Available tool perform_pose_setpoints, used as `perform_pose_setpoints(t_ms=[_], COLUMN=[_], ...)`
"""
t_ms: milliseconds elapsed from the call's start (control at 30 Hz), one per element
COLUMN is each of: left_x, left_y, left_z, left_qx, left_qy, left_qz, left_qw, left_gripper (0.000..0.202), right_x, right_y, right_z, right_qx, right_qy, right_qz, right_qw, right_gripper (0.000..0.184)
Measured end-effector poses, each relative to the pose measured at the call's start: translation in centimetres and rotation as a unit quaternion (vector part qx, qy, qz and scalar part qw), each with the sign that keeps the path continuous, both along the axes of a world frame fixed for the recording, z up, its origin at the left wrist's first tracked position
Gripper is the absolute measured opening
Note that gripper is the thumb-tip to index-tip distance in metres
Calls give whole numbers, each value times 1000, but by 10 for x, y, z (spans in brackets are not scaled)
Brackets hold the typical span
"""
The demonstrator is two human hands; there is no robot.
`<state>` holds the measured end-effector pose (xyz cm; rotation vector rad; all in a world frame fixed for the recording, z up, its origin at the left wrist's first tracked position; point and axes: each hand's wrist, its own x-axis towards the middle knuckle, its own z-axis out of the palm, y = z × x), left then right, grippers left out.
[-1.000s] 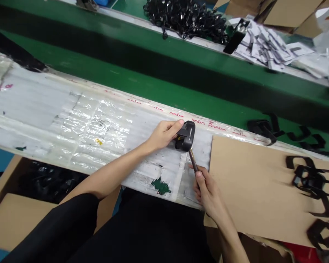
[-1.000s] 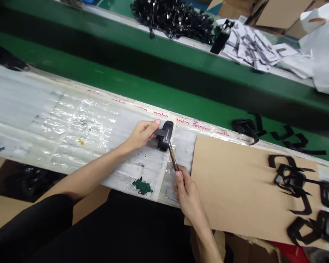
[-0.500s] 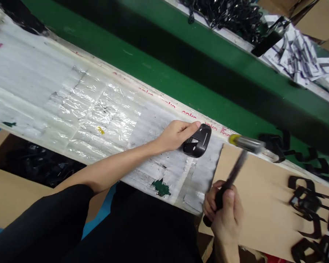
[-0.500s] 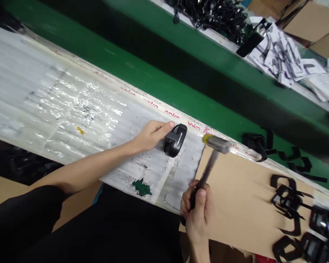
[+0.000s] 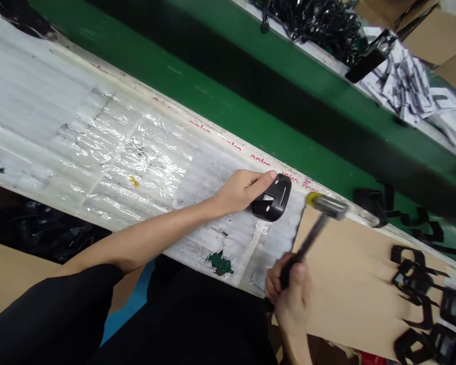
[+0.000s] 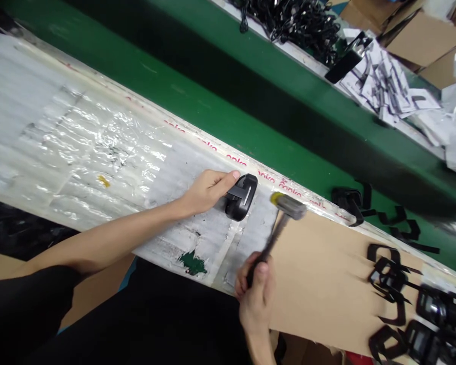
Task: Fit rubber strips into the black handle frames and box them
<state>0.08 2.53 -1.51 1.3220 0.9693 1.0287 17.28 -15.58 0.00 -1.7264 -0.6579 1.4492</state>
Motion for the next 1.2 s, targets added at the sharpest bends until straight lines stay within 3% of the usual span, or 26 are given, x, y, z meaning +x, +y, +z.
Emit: perform_pose_setpoints(t_ms=[133, 367, 467, 567, 633, 733, 900, 1100, 1200], left_x=[-1, 0, 1, 0, 0, 0, 3, 5, 5], left_y=[-2, -2, -2, -2, -2, -1, -4, -7, -7], left_z=[0, 0, -1, -1, -1, -1, 0, 2, 2], left_qx=[0, 1, 11, 15, 11, 9, 16, 27, 29], left_qy=[4, 1, -5, -9, -15, -24, -17, -8, -14], left_qz=[1, -6, -4, -2, 4, 14, 22, 24, 23], left_qw=[1000, 1000, 1000, 1000, 1000, 1000, 999, 999, 999], left_gripper=[60, 59, 59, 58, 59, 60, 58, 56, 57], right_x=[-2, 12, 13, 14, 14, 12, 1, 3, 8], right_y=[4, 11, 9, 4, -1, -9, -20, -14, -14], right_z=[-6, 6, 8, 10, 10, 6, -2, 8, 12], right_qx=[-114, -98, -110, -108, -107, -130, -109, -130, -129], right_qy=[-11, -29, -8, 40, 76, 101, 64, 6, -1], right_qz=[125, 190, 158, 101, 113, 131, 36, 108, 103], right_qw=[986, 977, 981, 988, 985, 978, 991, 986, 986], right_gripper=[53, 59, 59, 45, 42, 49, 55, 62, 57])
